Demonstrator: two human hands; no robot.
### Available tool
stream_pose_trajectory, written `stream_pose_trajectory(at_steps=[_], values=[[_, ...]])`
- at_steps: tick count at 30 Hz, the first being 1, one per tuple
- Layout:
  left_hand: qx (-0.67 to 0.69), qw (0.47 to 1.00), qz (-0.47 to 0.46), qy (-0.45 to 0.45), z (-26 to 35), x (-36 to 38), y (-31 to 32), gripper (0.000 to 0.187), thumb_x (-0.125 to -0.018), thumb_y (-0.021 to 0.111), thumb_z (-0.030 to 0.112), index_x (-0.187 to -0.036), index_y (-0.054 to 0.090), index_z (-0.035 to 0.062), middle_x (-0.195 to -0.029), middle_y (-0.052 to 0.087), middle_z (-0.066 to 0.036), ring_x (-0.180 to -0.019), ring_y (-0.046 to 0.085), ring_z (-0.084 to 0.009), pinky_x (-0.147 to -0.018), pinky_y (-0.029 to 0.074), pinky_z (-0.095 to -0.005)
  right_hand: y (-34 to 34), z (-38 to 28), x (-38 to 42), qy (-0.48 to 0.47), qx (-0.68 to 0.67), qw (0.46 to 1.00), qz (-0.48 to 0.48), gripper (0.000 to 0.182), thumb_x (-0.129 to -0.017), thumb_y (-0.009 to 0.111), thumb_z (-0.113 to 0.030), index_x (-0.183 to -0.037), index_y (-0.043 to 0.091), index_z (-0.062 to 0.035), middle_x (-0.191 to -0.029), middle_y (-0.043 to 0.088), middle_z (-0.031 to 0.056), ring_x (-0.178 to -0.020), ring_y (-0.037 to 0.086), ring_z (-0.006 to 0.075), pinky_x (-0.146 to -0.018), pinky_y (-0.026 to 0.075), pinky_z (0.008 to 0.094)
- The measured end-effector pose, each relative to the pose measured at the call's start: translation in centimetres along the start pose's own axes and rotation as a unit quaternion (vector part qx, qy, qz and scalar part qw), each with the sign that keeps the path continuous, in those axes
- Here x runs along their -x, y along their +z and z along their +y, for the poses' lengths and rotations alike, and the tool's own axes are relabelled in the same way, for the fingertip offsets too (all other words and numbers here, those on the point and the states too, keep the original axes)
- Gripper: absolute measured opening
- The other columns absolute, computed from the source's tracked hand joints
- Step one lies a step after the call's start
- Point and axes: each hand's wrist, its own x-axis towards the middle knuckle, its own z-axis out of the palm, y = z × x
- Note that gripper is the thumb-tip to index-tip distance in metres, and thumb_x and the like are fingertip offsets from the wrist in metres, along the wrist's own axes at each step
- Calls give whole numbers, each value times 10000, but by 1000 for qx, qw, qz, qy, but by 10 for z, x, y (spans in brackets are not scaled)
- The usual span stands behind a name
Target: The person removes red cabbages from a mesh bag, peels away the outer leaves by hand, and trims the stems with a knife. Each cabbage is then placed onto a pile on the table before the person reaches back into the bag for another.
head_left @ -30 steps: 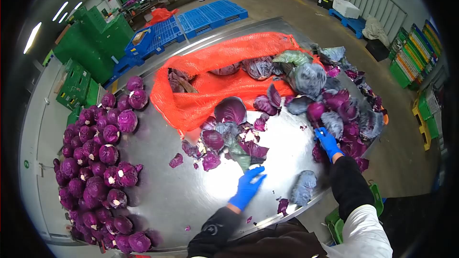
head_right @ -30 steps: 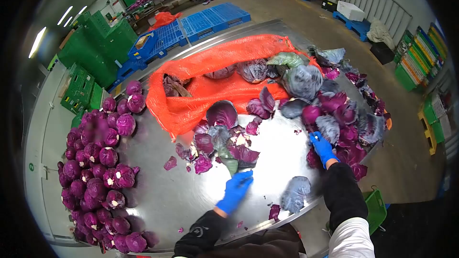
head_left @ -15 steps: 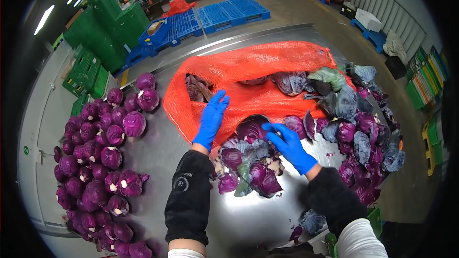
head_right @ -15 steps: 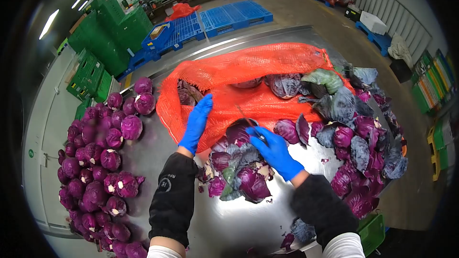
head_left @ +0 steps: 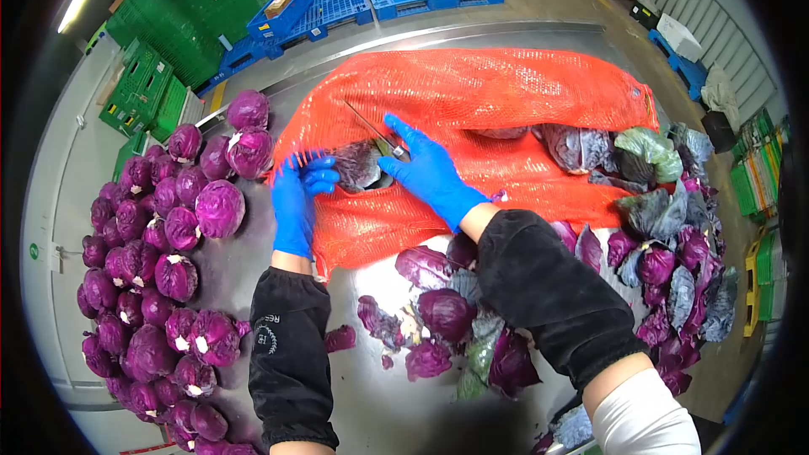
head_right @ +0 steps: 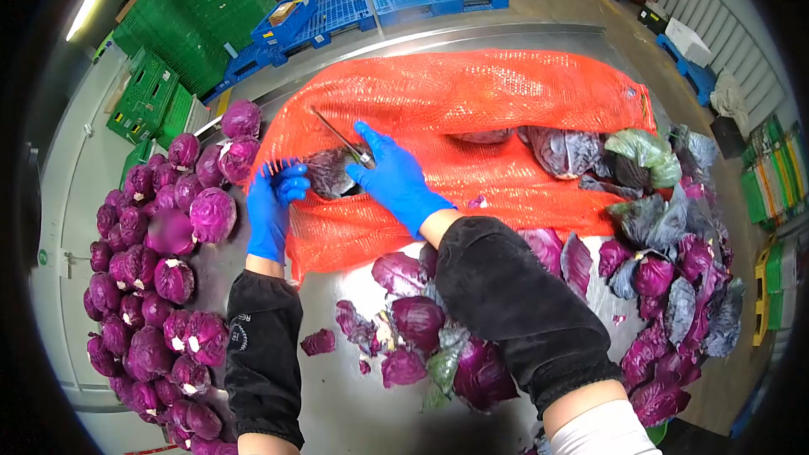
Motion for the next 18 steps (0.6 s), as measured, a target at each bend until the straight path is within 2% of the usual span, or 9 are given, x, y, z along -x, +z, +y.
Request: stream_pose_trajectory(at_steps=[3, 4, 7, 8, 9, 11, 15, 16, 18], values=[[22, 975, 217, 46, 3, -20, 22, 328, -929, 411, 275, -1027, 613, 36, -1012, 649, -186, -864, 619, -362, -773, 480, -476, -2, 1, -9, -115, 32, 990, 70, 471, -800, 676, -327, -1197, 571, -97, -939, 637, 176, -938, 622, 334, -832, 489, 399], [-215, 970, 80, 84, -6, -22, 16, 308, -923, 426, 262, -1054, 607, 49, -1057, 638, -172, -925, 609, -360, -806, 477, -472, -4, 3, -11, -26, 30, 999, 18, 460, -809, 683, -301, -1201, 568, -90, -968, 644, 162, -883, 636, 297, -802, 500, 366], [-273, 957, -21, 101, -3, -22, 24, 284, -913, 457, 254, -1045, 608, 54, -1074, 627, -183, -975, 593, -370, -858, 454, -481, 11, 31, -12, 34, 18, 999, -6, 421, -819, 691, -290, -1164, 586, -73, -938, 653, 128, -781, 641, 237, -741, 515, 335], [-208, 969, -126, 26, 14, -30, 17, 343, -922, 465, 297, -1114, 597, 46, -1161, 595, -200, -1075, 555, -365, -937, 408, -487, 18, 37, -10, 4, 5, 1000, 22, 396, -821, 692, -304, -1125, 607, -64, -878, 656, 107, -735, 633, 214, -710, 519, 338], [-211, 969, -126, 27, 28, -24, 17, 343, -922, 465, 297, -1114, 597, 46, -1161, 595, -200, -1075, 555, -365, -937, 408, -487, 23, 41, -10, 4, 2, 1000, 24, 396, -821, 692, -304, -1125, 607, -64, -878, 656, 107, -735, 633, 214, -710, 519, 338], [97, 992, -31, -79, 45, -7, 17, 428, -927, 466, 340, -1203, 557, 27, -1235, 567, -189, -1125, 543, -342, -960, 410, -462, 29, 34, -8, 64, -104, 991, 60, 363, -826, 691, -335, -1049, 643, -52, -807, 643, 67, -714, 611, 167, -693, 511, 338], [-69, 990, -114, -43, 16, 12, 15, 446, -912, 508, 349, -1193, 584, 12, -1207, 608, -136, -1093, 585, -296, -945, 437, -402, -6, 31, 0, 216, -154, 964, -14, 454, -788, 688, -428, -1021, 648, -41, -908, 672, 166, -856, 652, 284, -757, 501, 366], [258, 964, -42, -40, 20, 22, 12, 417, -905, 542, 340, -1154, 617, 14, -1145, 643, -110, -1073, 595, -252, -935, 436, -366, -12, 40, -4, 182, -99, 977, 50, 466, -787, 686, -445, -1014, 652, -40, -908, 673, 167, -859, 653, 279, -761, 501, 369], [307, 949, -32, -61, 32, 21, 5, 412, -904, 551, 335, -1155, 617, 15, -1136, 645, -99, -1066, 597, -236, -929, 437, -353, -13, 58, -15, 129, -19, 985, 111, 559, -774, 688, -484, -1111, 609, -45, -943, 667, 174, -837, 645, 264, -759, 502, 376]])
